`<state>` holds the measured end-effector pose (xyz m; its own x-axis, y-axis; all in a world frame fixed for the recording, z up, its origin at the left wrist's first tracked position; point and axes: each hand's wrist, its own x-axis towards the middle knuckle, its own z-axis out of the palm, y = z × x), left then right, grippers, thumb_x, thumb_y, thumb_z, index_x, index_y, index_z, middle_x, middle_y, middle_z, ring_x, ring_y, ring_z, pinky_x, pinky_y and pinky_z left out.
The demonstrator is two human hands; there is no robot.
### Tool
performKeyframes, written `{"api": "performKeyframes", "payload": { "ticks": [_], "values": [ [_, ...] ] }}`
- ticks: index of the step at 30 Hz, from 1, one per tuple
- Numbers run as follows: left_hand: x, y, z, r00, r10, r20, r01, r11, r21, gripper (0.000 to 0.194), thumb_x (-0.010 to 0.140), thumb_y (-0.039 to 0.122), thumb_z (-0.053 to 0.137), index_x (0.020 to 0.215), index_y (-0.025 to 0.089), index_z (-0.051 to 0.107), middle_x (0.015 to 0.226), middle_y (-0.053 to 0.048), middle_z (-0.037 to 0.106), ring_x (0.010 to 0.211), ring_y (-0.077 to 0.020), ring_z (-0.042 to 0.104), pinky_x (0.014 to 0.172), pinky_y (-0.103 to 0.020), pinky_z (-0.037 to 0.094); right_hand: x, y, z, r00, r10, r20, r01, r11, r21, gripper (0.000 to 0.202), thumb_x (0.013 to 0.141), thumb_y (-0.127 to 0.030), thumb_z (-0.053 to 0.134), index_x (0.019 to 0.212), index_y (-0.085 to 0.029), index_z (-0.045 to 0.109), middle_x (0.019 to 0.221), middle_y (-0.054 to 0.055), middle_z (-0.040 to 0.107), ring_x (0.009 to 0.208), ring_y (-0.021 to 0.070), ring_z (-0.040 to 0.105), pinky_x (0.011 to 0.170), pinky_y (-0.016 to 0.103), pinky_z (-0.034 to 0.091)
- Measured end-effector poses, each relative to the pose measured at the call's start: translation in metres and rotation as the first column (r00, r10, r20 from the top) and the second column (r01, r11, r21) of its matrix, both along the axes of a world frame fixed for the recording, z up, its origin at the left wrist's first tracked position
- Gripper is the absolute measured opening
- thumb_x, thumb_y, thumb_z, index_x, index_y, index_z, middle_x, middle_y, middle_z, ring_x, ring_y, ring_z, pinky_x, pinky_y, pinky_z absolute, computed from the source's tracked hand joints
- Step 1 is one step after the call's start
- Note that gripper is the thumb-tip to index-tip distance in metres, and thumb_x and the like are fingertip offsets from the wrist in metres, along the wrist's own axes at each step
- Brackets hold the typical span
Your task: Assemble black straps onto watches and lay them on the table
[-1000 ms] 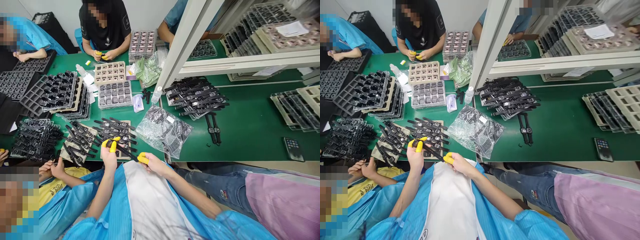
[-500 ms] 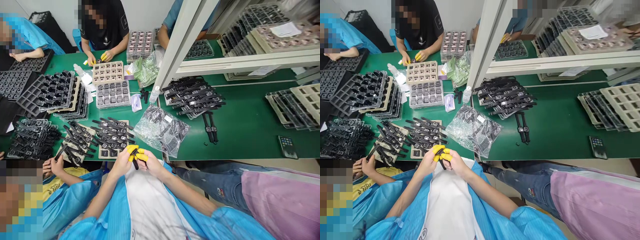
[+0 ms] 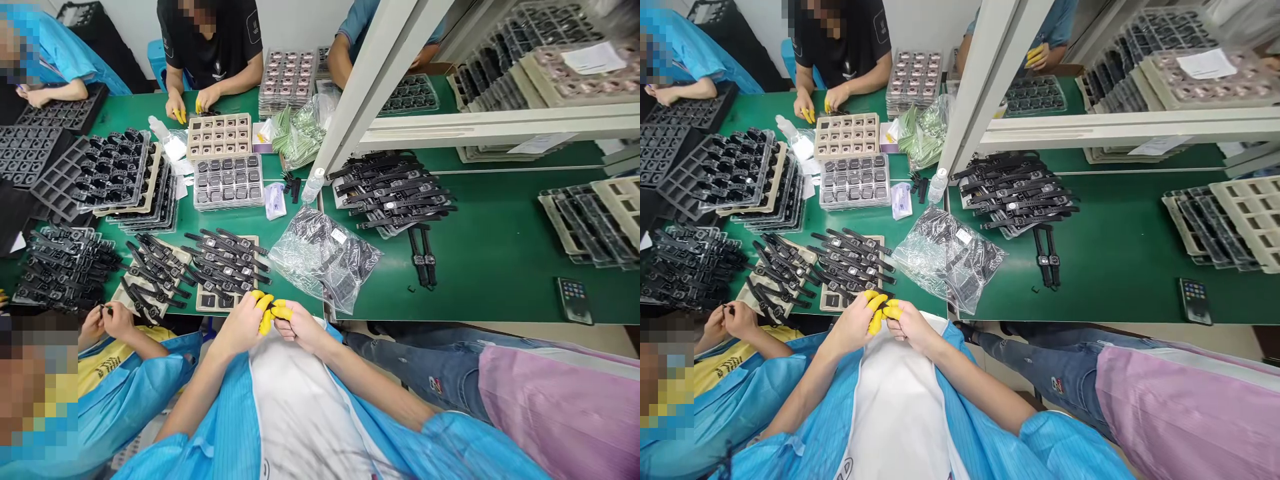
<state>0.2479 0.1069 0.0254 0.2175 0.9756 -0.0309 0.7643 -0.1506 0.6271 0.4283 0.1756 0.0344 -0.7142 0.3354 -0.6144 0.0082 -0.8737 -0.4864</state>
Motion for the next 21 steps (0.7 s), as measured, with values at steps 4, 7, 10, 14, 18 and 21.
{"api": "performKeyframes", "payload": {
  "ticks": [4, 7, 10, 14, 18, 21],
  "values": [
    [-0.003, -0.006, -0.002, 0.982, -0.018, 0.19, 0.026, 0.999, -0.037, 0.041, 0.103, 0.02, 0.042, 0.141, 0.018, 0.055, 0.123, -0.015, 0.063, 0.116, -0.0262, 0.062, 0.101, -0.043, 0.057, -0.001, -0.006, -0.007, 0.999, 0.047, -0.006, -0.047, 0.999, 0.02, 0.04, 0.075, -0.05, 0.074, 0.08, -0.024, 0.043, 0.047, -0.014, 0.03, 0.042, 0.0057, 0.016, 0.042, 0.02, 0.017],
    [-0.006, -0.013, -0.007, 0.953, 0.018, 0.303, 0.01, 0.996, -0.092, 0.045, 0.105, 0.022, 0.041, 0.149, 0.02, 0.047, 0.138, -0.014, 0.06, 0.127, -0.0242, 0.06, 0.108, -0.04, 0.053, -0.002, -0.008, -0.017, 0.996, 0.088, 0.021, -0.091, 0.981, 0.171, 0.039, 0.083, -0.057, 0.067, 0.083, -0.024, 0.047, 0.049, -0.011, 0.038, 0.043, 0.009, 0.026, 0.045, 0.023, 0.026],
    [-0.022, -0.022, -0.021, 0.968, 0.105, 0.226, -0.065, 0.982, -0.178, 0.05, 0.103, 0.025, 0.047, 0.153, 0.02, 0.042, 0.145, -0.015, 0.059, 0.132, -0.027, 0.059, 0.109, -0.043, 0.052, 0.0, -0.004, -0.031, 0.977, 0.121, 0.176, -0.2, 0.808, 0.554, 0.033, 0.089, -0.054, 0.063, 0.088, -0.022, 0.056, 0.066, -0.002, 0.059, 0.06, 0.0147, 0.05, 0.059, 0.027, 0.039],
    [-0.069, -0.034, -0.045, 0.984, 0.166, -0.064, -0.178, 0.92, -0.349, 0.037, 0.099, 0.019, 0.051, 0.135, 0.021, 0.06, 0.124, -0.012, 0.071, 0.114, -0.0269, 0.068, 0.097, -0.039, 0.055, 0.004, 0.009, -0.053, 0.809, 0.272, 0.521, -0.588, 0.381, 0.714, 0.022, 0.099, -0.035, 0.055, 0.092, -0.019, 0.068, 0.091, 0.006, 0.071, 0.081, 0.0183, 0.061, 0.072, 0.028, 0.039],
    [-0.11, -0.036, -0.072, 0.923, -0.016, -0.384, -0.153, 0.902, -0.404, 0.025, 0.094, 0.008, 0.05, 0.107, 0.018, 0.069, 0.108, -0.012, 0.073, 0.104, -0.0267, 0.068, 0.092, -0.036, 0.05, -0.011, 0.017, -0.086, 0.578, 0.357, 0.733, -0.806, 0.11, 0.582, 0.031, 0.106, -0.032, 0.046, 0.098, -0.018, 0.072, 0.108, 0.01, 0.073, 0.092, 0.019, 0.065, 0.073, 0.026, 0.037],
    [-0.115, -0.028, -0.096, 0.897, -0.087, -0.434, -0.121, 0.894, -0.43, 0.026, 0.089, 0.001, 0.051, 0.096, 0.017, 0.07, 0.096, -0.01, 0.072, 0.094, -0.0258, 0.067, 0.089, -0.036, 0.048, -0.033, 0.015, -0.116, 0.475, 0.422, 0.772, -0.86, 0.038, 0.509, 0.026, 0.104, -0.031, 0.051, 0.098, -0.018, 0.073, 0.102, 0.011, 0.075, 0.089, 0.0197, 0.068, 0.07, 0.026, 0.037]
  ]
}}
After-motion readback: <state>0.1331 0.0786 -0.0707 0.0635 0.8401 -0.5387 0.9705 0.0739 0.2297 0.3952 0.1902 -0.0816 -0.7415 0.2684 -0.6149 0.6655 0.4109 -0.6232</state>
